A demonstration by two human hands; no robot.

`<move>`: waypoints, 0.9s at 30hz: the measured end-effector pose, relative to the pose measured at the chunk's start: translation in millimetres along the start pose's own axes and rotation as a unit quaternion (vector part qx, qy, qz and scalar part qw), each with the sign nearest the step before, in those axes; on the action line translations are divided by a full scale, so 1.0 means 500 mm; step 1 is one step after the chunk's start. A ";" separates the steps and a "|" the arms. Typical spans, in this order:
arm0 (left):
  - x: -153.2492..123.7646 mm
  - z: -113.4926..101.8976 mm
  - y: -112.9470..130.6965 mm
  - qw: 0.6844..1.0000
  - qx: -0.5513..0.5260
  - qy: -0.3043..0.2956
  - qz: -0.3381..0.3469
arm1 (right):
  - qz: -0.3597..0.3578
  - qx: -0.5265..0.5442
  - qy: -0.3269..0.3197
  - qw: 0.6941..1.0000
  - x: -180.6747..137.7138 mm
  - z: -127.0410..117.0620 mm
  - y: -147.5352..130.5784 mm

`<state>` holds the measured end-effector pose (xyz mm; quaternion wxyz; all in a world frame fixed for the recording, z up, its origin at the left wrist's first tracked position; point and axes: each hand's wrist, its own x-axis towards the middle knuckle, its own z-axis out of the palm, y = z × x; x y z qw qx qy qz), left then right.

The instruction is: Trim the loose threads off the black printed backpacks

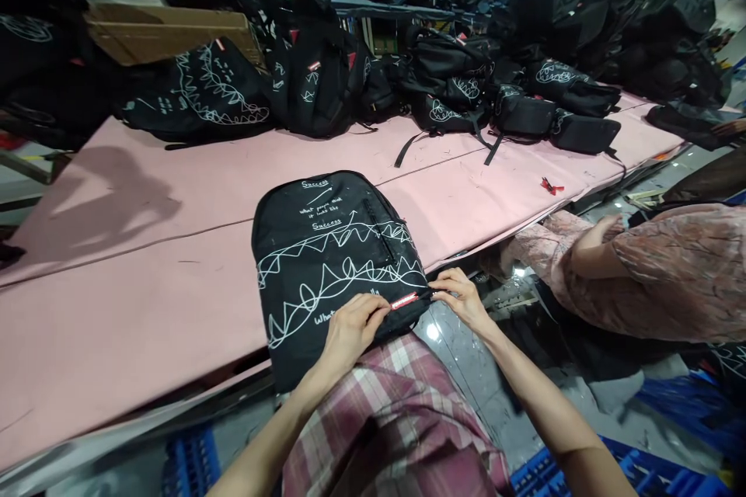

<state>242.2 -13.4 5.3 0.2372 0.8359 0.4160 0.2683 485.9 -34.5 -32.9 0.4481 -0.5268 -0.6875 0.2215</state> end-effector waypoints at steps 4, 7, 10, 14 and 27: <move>0.001 -0.002 0.002 1.000 -0.004 -0.015 -0.019 | -0.016 -0.021 -0.015 1.000 0.003 -0.002 -0.003; 0.000 -0.001 0.003 0.999 -0.004 -0.020 -0.025 | -0.027 -0.043 -0.030 0.998 0.005 -0.008 -0.004; -0.003 0.001 0.005 0.999 -0.006 -0.017 -0.027 | -0.058 -0.056 -0.040 0.996 0.009 -0.016 -0.005; -0.008 0.006 0.002 1.000 -0.011 -0.004 -0.025 | -0.083 -0.075 -0.049 0.993 0.015 -0.021 -0.010; -0.012 0.014 -0.013 0.999 -0.026 0.040 -0.002 | -0.132 -0.138 -0.071 0.979 0.024 -0.009 -0.063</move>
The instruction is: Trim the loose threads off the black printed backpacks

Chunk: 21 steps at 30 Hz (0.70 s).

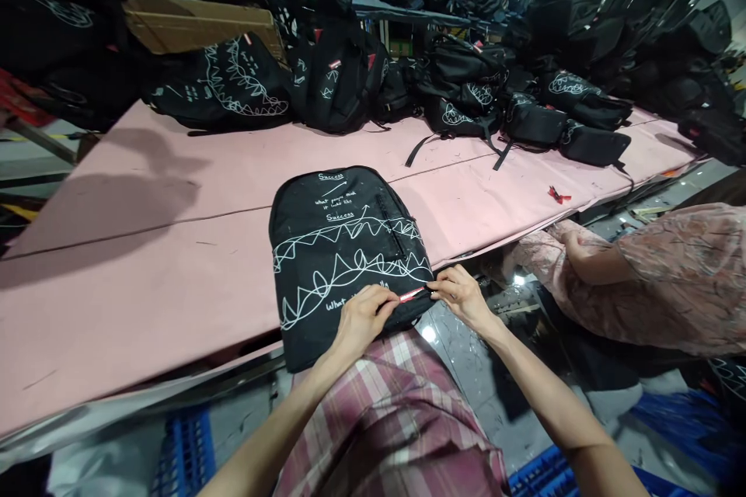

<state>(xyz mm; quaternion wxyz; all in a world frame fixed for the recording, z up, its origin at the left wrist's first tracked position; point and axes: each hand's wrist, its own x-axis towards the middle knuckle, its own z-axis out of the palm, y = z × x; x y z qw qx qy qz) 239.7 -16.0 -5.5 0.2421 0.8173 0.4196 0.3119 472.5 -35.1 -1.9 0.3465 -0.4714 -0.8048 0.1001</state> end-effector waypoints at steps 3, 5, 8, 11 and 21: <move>0.000 -0.003 -0.001 1.000 -0.002 -0.011 -0.009 | 0.008 0.005 -0.009 1.000 0.001 0.002 -0.004; -0.001 -0.004 -0.001 1.000 -0.005 -0.017 -0.017 | 0.011 0.006 -0.008 1.000 0.002 0.005 -0.006; -0.002 -0.004 -0.001 1.000 -0.007 -0.020 -0.020 | 0.013 -0.001 -0.015 1.000 0.007 0.010 -0.013; -0.003 -0.005 -0.003 1.000 -0.006 -0.019 -0.020 | 0.010 -0.013 -0.034 0.999 0.014 0.013 -0.025; -0.003 -0.013 -0.003 0.999 -0.002 -0.040 -0.034 | 0.030 -0.022 -0.056 0.998 0.019 0.014 -0.043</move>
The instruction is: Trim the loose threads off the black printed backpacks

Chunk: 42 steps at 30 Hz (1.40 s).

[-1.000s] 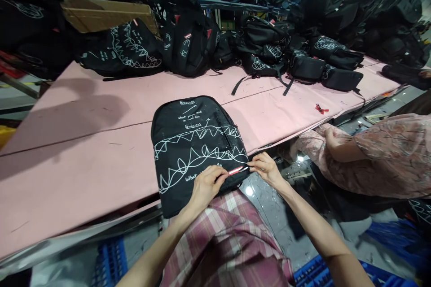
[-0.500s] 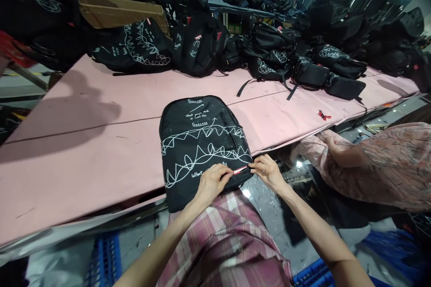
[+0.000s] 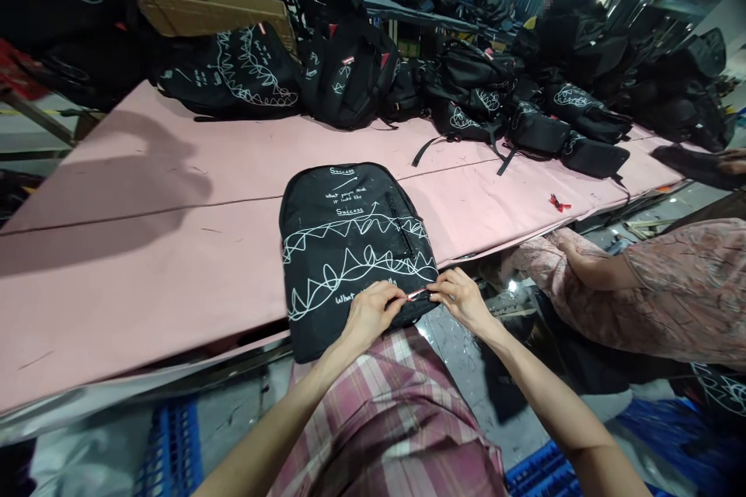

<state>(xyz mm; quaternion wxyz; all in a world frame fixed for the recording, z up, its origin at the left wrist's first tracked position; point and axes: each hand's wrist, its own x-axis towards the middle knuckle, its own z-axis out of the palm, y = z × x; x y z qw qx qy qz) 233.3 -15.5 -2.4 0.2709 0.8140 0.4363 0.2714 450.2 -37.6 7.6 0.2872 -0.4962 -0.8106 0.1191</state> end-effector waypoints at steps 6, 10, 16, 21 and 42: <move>-0.002 0.000 -0.003 1.000 0.005 0.006 0.013 | 0.011 -0.010 -0.006 1.000 0.001 0.006 -0.007; -0.002 0.000 -0.002 1.000 0.004 0.010 0.021 | 0.010 -0.022 -0.012 1.000 0.004 0.007 -0.014; -0.002 0.003 -0.003 1.000 0.012 0.006 0.023 | 0.024 -0.034 -0.017 0.999 0.004 0.016 -0.030; -0.008 0.005 -0.003 0.999 0.026 0.028 0.030 | 0.098 0.021 -0.016 0.995 0.001 -0.011 -0.001; -0.022 0.019 -0.004 0.995 0.015 0.068 0.077 | 0.233 0.103 -0.130 0.958 0.017 -0.073 0.056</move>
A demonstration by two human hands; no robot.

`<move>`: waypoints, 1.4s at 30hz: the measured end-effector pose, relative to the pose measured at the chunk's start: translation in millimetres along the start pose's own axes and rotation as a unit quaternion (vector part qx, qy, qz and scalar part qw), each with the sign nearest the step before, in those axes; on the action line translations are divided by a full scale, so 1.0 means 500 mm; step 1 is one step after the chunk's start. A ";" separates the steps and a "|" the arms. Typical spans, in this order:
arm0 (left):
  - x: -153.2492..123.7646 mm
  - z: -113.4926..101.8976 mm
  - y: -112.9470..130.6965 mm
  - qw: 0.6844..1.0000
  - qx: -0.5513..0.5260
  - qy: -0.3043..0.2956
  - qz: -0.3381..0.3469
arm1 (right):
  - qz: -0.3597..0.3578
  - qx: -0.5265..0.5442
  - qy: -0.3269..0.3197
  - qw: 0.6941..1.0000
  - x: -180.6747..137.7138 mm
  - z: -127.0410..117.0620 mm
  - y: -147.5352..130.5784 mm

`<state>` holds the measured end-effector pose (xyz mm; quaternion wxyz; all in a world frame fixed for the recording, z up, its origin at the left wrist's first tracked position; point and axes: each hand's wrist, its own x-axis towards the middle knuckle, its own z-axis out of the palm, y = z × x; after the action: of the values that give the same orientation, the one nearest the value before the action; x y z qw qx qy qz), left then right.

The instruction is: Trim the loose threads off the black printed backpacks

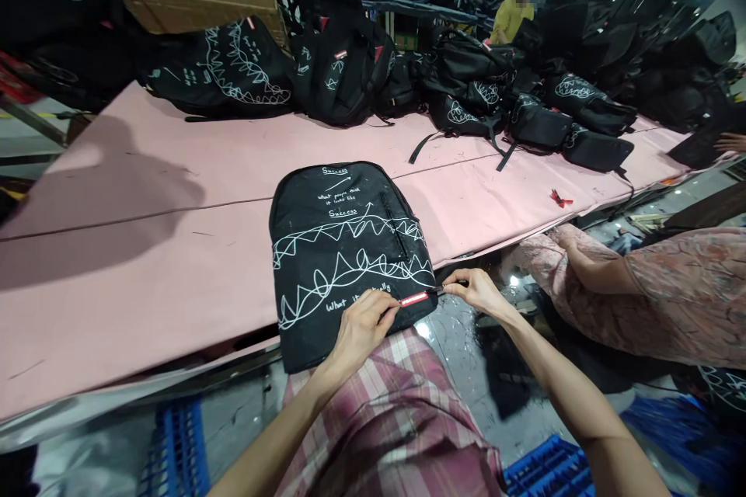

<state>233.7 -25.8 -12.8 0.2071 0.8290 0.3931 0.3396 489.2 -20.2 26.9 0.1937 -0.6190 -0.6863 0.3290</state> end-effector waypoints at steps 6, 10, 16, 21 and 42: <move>0.001 0.001 0.001 1.000 -0.002 0.001 -0.004 | -0.014 -0.011 0.009 1.000 0.003 0.004 -0.001; 0.000 0.002 0.000 1.000 0.000 0.004 -0.004 | -0.025 -0.033 0.008 0.999 0.006 0.006 -0.004; 0.001 0.000 0.001 1.000 0.001 0.000 -0.006 | -0.029 -0.048 0.004 0.998 0.006 -0.003 -0.003; 0.002 -0.002 0.002 1.000 0.002 0.000 -0.008 | -0.021 -0.066 0.013 0.998 0.004 -0.001 0.001; -0.001 -0.005 0.002 1.000 0.002 -0.005 -0.004 | -0.076 -0.164 -0.018 0.983 0.027 0.018 -0.058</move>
<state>232.2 -26.6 -10.5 0.2088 0.8294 0.3963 0.3339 460.2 -9.2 38.8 0.1021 -0.5821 -0.7795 0.2076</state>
